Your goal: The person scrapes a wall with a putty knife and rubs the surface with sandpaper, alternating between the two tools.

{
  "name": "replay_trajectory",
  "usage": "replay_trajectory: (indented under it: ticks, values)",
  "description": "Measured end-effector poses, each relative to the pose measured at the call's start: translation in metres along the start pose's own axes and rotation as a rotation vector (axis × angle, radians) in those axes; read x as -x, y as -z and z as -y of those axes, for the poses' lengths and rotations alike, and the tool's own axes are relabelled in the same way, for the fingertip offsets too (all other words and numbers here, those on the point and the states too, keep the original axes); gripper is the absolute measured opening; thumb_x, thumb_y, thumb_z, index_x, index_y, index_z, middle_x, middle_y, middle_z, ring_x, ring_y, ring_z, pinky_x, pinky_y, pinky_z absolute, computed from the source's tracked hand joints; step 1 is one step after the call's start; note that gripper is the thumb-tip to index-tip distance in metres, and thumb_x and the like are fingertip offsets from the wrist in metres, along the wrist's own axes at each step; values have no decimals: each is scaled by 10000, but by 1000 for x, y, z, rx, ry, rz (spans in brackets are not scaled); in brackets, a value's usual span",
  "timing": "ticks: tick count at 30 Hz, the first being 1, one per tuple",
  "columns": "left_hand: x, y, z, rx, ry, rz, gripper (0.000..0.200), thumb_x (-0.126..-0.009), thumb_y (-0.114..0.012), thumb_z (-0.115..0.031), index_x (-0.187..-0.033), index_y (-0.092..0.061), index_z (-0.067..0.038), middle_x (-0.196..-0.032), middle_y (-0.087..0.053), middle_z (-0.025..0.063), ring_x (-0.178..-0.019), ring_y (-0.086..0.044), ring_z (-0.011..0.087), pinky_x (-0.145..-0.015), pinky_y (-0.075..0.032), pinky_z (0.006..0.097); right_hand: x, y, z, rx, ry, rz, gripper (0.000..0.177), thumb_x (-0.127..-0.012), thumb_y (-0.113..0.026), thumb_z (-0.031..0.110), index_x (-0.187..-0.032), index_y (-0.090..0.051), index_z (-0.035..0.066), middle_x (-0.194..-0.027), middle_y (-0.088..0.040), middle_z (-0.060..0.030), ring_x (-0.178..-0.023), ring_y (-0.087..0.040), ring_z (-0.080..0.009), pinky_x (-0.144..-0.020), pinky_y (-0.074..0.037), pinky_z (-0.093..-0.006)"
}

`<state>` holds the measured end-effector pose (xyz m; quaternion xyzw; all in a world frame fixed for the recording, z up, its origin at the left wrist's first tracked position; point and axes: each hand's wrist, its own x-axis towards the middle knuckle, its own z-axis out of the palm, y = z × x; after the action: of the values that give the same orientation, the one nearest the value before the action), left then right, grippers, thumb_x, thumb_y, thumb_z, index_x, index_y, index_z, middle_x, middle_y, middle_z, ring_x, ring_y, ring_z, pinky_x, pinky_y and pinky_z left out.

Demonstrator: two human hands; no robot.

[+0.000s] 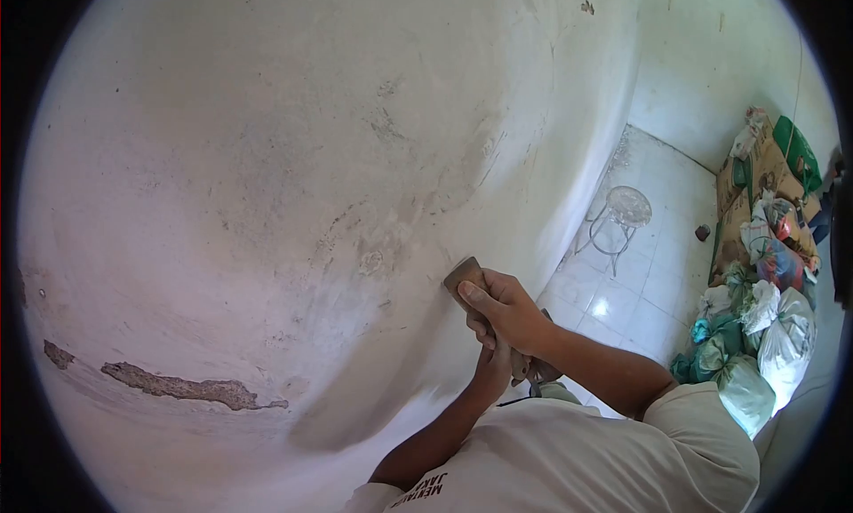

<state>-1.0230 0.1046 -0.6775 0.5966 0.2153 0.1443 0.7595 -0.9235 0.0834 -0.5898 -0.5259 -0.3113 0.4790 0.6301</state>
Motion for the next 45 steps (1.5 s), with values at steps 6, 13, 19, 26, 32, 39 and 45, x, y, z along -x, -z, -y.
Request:
replay_trajectory:
  ticks: [6,13,19,26,32,39,45]
  values:
    - [3,8,-14,-61,34,77,423,-1033,-274,-455,-1154,-424,-78,-831,-547,31,-699,-542,90,-541,-434,236,2,-4,9,-75,-18,16,309,-999,-486,351,-971,-491,43,-662,-439,14,-495,-424,-59,-408,-381,-210]
    - [3,-1,-10,-45,-136,53,440,-1034,-286,-445,-1178,-423,-52,-835,-549,40,-678,-552,112,-574,-450,260,3,-8,19,-83,-32,9,317,-995,-490,372,-917,-487,65,-593,-452,9,-436,-398,-56,-401,-362,-212]
    - [-21,1,-7,182,-87,69,448,-1031,-280,-463,-1122,-435,-53,-807,-548,45,-651,-564,123,-536,-445,262,2,-15,41,59,103,5,324,-995,-490,368,-902,-481,57,-584,-450,4,-421,-390,-63,-395,-358,-223]
    - [-1,-3,-59,188,-85,141,407,-1029,-282,-464,-1003,-428,-86,-710,-507,33,-490,-526,137,-374,-371,258,2,-19,51,-17,148,65,328,-987,-507,370,-905,-477,54,-585,-471,-10,-412,-419,-81,-392,-374,-226]
    - [5,-5,-13,147,-48,-16,368,-1034,-308,-423,-1144,-432,-94,-784,-523,22,-642,-530,89,-502,-421,227,15,-10,19,-166,21,5,330,-972,-532,382,-923,-476,61,-589,-497,-25,-415,-450,-109,-399,-409,-246]
    - [3,6,-11,93,42,59,383,-1037,-284,-435,-1132,-426,-91,-818,-526,18,-664,-524,79,-542,-437,227,1,-4,9,-112,19,80,318,-972,-534,377,-925,-446,75,-611,-466,-11,-466,-452,-90,-416,-414,-226]
    - [-1,15,0,41,15,195,387,-1039,-264,-440,-1093,-423,-91,-803,-526,37,-615,-535,108,-483,-429,260,3,-7,15,-114,-17,62,314,-979,-521,376,-915,-441,80,-628,-426,9,-493,-424,-66,-417,-391,-215]
